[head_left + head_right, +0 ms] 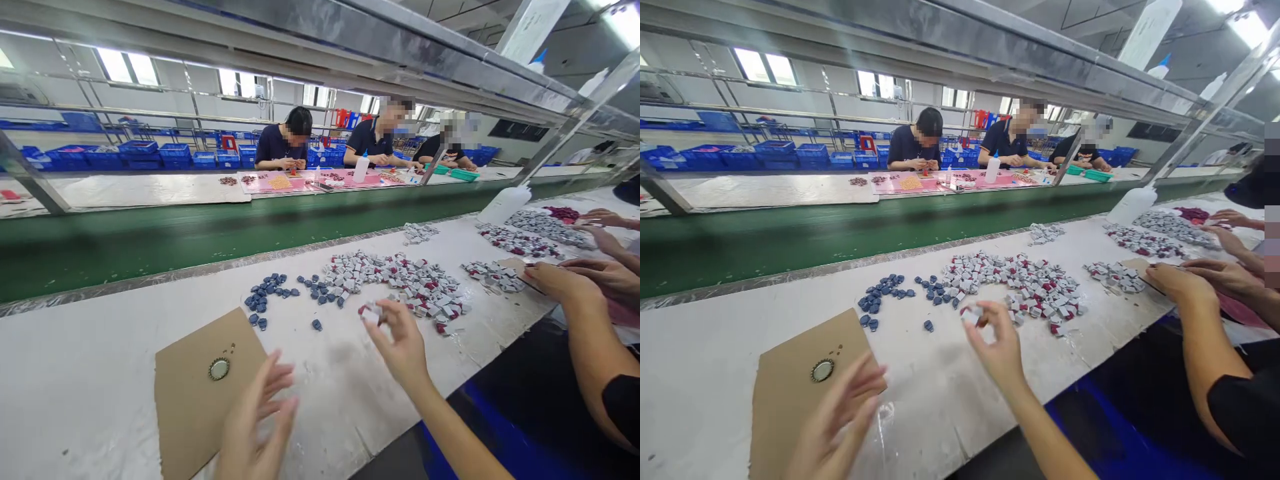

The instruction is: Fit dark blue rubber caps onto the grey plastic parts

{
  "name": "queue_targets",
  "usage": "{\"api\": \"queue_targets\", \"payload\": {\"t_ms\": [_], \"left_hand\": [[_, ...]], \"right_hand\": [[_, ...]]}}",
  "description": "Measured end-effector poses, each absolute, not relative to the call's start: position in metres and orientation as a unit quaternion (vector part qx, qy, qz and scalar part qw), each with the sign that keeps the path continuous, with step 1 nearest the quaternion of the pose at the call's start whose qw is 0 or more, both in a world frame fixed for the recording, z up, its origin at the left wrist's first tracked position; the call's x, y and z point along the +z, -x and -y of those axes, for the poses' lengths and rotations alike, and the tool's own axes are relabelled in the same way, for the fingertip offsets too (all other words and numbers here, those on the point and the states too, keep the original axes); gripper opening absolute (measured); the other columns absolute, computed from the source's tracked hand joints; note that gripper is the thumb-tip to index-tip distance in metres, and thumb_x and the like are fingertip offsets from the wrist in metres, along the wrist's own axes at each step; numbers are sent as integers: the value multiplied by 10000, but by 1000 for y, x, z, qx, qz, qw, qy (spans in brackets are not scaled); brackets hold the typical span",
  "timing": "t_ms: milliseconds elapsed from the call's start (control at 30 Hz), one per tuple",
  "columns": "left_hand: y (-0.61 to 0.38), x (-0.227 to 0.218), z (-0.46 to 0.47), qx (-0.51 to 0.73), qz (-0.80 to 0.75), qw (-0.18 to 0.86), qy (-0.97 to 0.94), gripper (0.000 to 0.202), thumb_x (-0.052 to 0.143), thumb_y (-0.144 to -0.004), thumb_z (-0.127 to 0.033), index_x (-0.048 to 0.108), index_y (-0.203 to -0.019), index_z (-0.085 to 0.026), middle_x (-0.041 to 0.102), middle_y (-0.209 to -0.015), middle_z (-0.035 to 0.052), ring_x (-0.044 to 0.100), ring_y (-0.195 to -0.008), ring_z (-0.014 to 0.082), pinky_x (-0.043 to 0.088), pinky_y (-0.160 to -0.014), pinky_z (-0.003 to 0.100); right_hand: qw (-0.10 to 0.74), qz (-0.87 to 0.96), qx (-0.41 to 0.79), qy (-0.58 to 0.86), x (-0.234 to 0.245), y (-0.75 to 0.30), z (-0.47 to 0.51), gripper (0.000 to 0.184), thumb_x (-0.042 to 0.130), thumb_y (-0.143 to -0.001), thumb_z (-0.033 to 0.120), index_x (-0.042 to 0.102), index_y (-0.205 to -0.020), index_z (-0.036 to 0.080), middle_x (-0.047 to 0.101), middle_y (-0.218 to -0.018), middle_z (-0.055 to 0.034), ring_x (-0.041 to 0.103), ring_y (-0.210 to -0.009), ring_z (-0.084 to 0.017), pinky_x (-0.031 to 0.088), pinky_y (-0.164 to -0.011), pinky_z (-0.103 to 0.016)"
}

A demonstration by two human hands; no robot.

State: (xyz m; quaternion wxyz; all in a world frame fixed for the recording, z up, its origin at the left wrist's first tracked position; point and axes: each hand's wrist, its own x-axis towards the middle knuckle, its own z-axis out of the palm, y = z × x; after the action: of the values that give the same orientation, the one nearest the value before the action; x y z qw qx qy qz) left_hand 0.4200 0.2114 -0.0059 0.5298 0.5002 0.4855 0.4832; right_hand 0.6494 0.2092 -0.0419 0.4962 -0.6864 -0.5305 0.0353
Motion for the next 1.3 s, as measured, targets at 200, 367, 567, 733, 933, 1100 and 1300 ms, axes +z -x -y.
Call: {"api": "queue_targets", "payload": {"t_ms": [200, 367, 567, 733, 933, 1100, 1300], "left_hand": [[-427, -23, -212, 440, -429, 677, -403, 363, 581, -742, -502, 655, -1046, -320, 650, -1138, 37, 588, -1029, 219, 527, -736, 249], [-374, -46, -207, 507, -512, 476, -505, 254, 563, -791, -355, 664, -1024, -339, 643, -1084, 44, 603, -918, 205, 516, -648, 233], [-343, -35, -215, 510, -497, 589, -383, 162, 626, -745, -356, 715, -851, -273, 660, -794, 29, 596, -661, 150, 485, -474, 181], [-329, -36, -222, 504, -475, 663, -284, 228, 670, -703, -379, 707, -873, -230, 708, -781, 40, 627, -669, 156, 510, -491, 186], [-313, -48, -227, 523, -483, 667, -218, 184, 739, -633, -331, 694, -788, -243, 666, -850, 32, 632, -713, 162, 517, -520, 191], [-311, -56, -222, 597, -530, 500, -336, 86, 654, -723, -278, 712, -785, -291, 511, -962, 25, 576, -839, 150, 521, -658, 191], [-313, -53, -215, 611, -519, 533, -270, 168, 676, -695, -352, 713, -851, -301, 614, -981, 49, 596, -909, 199, 542, -687, 227]], "right_hand": [[584, 468, 389, 536, -44, -535, -189, 394, 591, -754, 535, 541, -933, 188, 438, -581, 40, 462, -522, -119, 388, -487, -225], [500, 420, 573, 496, -43, -494, -221, 388, 608, -731, 542, 524, -773, 166, 340, -498, 80, 296, -446, -73, 264, -440, -197], [394, 501, 613, 468, -30, -474, -239, 368, 466, -843, 521, 497, -721, 175, 399, -560, 49, 356, -507, -86, 298, -480, -205], [302, 614, 513, 519, -23, -457, -249, 213, 499, -846, 398, 545, -826, 190, 391, -590, 49, 389, -531, -103, 324, -483, -209], [263, 656, 513, 487, -21, -443, -262, 247, 434, -896, 400, 573, -994, 221, 489, -614, 36, 454, -552, -106, 349, -498, -210], [300, 627, 529, 486, -26, -436, -258, 237, 571, -824, 324, 578, -1049, 249, 600, -791, 7, 556, -665, -122, 463, -577, -216], [367, 644, 477, 472, -31, -431, -253, 195, 531, -814, 149, 601, -961, 255, 609, -891, 2, 582, -668, -99, 514, -616, -204]]}}
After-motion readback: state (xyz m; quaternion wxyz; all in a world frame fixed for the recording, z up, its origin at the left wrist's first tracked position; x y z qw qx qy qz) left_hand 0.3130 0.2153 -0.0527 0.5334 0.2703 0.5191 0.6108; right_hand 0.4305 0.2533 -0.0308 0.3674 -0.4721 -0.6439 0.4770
